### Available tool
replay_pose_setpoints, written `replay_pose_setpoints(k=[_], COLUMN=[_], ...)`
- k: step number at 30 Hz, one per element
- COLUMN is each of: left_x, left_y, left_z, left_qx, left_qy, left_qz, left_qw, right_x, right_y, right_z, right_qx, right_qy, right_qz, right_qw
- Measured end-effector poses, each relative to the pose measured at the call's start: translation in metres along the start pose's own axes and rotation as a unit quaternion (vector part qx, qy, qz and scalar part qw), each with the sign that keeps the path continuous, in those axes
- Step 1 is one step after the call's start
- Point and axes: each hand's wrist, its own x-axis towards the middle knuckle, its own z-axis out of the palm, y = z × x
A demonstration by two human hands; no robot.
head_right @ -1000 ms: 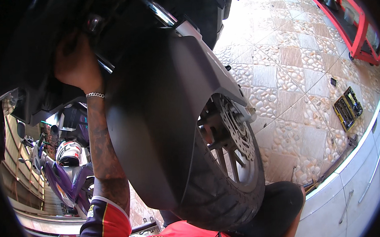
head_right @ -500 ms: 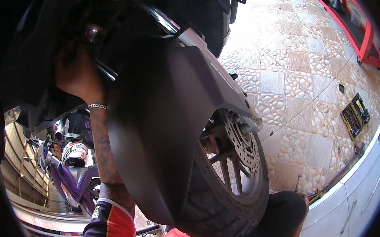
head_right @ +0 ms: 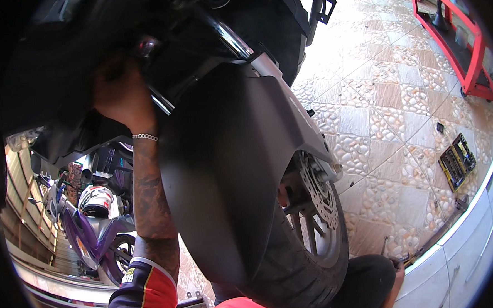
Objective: The person sits on the floor and uses a wrench to tighten bolts under the rear section of a scooter. They repeatedly reach under the bodywork, adjust the tool, and reposition their hands to access fasteners near the rear wheel and exhaust area.
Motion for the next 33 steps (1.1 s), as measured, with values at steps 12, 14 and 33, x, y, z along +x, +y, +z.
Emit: replay_pose_setpoints(k=[12, 14, 33], left_x=[-0.015, -0.02, -0.055], left_y=[-0.004, -0.011, -0.037], left_z=[0.002, 0.003, 0.027], left_qx=[-0.077, -0.013, -0.065], left_qy=[0.0, -0.038, -0.139], left_qz=[-0.012, 0.007, 0.005], left_qw=[0.997, 0.999, 0.988], right_x=[-0.06, -0.047, 0.0], right_y=[-0.539, -0.573, -0.613], right_z=[0.25, 0.31, 0.411], right_qx=[-0.076, -0.096, -0.136], right_qy=[-0.112, -0.043, 0.213], right_qz=[-0.659, -0.672, -0.785], right_qw=[0.74, 0.733, 0.566])
